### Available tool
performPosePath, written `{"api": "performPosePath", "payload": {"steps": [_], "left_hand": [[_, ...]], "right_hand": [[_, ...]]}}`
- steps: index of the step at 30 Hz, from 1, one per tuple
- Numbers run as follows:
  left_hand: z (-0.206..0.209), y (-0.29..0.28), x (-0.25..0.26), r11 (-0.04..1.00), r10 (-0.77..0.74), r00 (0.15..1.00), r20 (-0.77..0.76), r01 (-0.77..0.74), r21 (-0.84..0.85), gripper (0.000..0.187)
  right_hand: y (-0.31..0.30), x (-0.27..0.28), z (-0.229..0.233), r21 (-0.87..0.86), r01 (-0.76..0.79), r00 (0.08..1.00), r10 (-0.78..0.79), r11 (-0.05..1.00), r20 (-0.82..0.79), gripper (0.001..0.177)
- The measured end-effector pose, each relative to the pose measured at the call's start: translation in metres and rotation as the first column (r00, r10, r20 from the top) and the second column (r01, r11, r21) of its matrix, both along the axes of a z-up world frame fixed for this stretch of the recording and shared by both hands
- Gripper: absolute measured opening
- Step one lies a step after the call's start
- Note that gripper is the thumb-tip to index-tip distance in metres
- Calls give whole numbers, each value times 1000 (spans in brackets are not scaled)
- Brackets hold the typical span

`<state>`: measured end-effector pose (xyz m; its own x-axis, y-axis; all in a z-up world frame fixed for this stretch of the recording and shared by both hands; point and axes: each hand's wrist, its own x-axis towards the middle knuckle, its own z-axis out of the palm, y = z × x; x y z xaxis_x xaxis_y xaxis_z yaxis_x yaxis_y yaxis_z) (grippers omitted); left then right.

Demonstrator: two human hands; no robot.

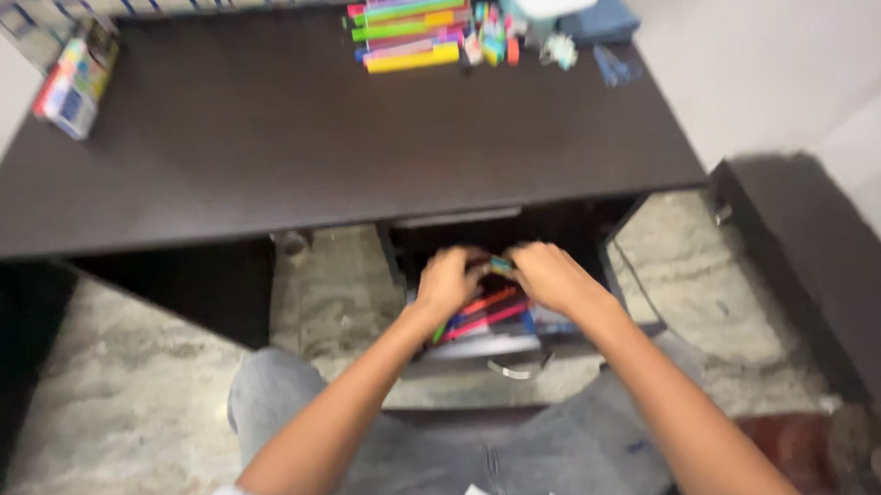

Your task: The person repeatedly takes colored pens and markers from a drawer and places them on the desk surface, arranging them into a neat pile. The person handles the items one at a time and continues the process until the drawer is empty.

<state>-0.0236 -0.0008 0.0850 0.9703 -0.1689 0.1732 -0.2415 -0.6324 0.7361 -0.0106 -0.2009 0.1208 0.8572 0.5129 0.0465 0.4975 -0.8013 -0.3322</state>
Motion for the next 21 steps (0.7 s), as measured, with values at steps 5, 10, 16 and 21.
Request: {"api": "performPosePath", "payload": {"steps": [5, 10, 16, 21], "left_hand": [[129, -1, -28, 970, -81, 989, -127, 49, -238, 22], [200, 3, -10, 883, -59, 998, -15, 45, -468, 23], [210, 20, 68, 667, 43, 998, 52, 10, -745, 24], [199, 41, 120, 644, 202, 978, 49, -95, -759, 23]], "right_hand": [[-8, -13, 137, 110, -24, 989, 40, 994, -142, 24], [3, 0, 224, 216, -7, 1000, 5, 976, 13, 28], [44, 53, 248, 402, -101, 949, -33, 910, 314, 31], [80, 107, 222, 494, 49, 938, -210, 868, 277, 31]]}}
